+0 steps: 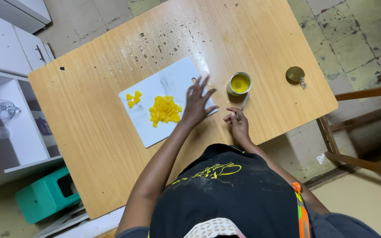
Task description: The person uses a knife to chop yellow fruit into small pieces on a white cutting board. They repeatedly cut the fruit and occasionally transfer some pieces into a metal cup.
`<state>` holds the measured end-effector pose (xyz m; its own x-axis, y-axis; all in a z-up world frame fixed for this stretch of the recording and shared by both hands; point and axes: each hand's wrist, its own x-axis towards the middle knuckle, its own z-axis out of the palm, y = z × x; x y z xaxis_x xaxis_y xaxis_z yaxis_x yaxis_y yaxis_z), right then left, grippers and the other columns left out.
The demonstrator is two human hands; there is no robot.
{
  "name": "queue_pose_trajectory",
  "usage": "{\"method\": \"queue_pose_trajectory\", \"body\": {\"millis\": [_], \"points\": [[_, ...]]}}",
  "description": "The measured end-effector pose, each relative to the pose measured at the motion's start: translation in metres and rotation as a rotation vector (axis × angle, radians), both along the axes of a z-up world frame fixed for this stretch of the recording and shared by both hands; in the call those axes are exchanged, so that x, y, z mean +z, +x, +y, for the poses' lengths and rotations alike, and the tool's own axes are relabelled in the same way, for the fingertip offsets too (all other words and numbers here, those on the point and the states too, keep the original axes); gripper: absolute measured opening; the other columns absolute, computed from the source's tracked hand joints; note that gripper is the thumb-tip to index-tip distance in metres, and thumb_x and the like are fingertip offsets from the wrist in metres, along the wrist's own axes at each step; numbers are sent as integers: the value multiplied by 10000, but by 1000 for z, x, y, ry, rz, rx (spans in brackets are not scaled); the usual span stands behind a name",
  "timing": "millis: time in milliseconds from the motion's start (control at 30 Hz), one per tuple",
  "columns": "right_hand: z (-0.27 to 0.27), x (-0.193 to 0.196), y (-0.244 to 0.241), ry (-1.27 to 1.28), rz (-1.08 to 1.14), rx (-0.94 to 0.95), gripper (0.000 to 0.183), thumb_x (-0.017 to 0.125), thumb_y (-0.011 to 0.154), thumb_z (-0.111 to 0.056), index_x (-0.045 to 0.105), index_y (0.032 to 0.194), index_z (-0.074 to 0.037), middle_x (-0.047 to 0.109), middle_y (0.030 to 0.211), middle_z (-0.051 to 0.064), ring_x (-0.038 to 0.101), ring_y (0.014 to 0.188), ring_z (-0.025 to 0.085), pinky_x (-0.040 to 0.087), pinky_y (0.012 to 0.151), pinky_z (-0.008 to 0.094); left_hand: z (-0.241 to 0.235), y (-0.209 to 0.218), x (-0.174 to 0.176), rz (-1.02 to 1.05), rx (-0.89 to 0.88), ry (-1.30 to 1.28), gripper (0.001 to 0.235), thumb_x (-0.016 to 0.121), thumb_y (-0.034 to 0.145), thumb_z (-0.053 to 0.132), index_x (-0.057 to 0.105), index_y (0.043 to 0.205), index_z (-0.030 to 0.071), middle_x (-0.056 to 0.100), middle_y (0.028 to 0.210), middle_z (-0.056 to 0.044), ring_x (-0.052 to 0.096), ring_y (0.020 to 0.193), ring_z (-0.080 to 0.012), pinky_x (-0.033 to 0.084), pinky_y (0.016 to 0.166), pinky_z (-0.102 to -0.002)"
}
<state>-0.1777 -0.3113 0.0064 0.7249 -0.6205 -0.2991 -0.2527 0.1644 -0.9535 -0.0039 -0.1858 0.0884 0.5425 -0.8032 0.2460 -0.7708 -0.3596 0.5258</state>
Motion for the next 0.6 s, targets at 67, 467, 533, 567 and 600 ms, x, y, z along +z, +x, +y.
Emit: {"method": "queue_pose_trajectory", "body": {"millis": [67, 467, 533, 567, 600], "points": [[-15, -3, -18, 10, -4, -47, 279, 393, 1102, -100, 616, 1269, -102, 711, 797, 84, 666, 742, 100, 545, 704, 181, -44, -12, -1, -80, -81, 112, 652, 805, 804, 475, 645, 1327, 122, 292, 1675, -137, 207, 1562, -383, 217, 1228, -596], [-86, -3, -65, 31, -29, -209, 233, 432, 1097, -87, 627, 1221, -64, 704, 755, 91, 685, 662, 96, 544, 649, 155, -146, -7, -71, -562, -214, 492, 618, 780, 761, 534, 745, 1235, 138, 105, 1733, 7, 122, 1604, -201, 57, 1334, -578], [-90, -9, -68, 29, -35, -187, 230, 442, 1095, -91, 636, 1216, -69, 709, 757, 98, 690, 659, 103, 546, 644, 161, -149, -5, -92, -527, -210, 556, 817, 800, 676, 692, 726, 1274, 140, 61, 1738, 6, 82, 1610, -206, 56, 1327, -594], [-93, -12, -67, 50, -34, -184, 232, 436, 1092, -82, 633, 1213, -67, 704, 752, 91, 684, 649, 97, 541, 637, 156, -150, -4, -99, -513, -193, 510, 604, 787, 758, 528, 750, 1217, 138, 62, 1740, 6, 100, 1608, -210, 93, 1314, -602], [-94, -15, -66, 72, -33, -181, 234, 431, 1089, -73, 631, 1211, -64, 699, 746, 85, 679, 640, 92, 537, 629, 151, -149, -2, -105, -500, -177, 464, 393, 774, 840, 365, 774, 1159, 135, 64, 1743, 6, 117, 1606, -214, 129, 1300, -610]]}}
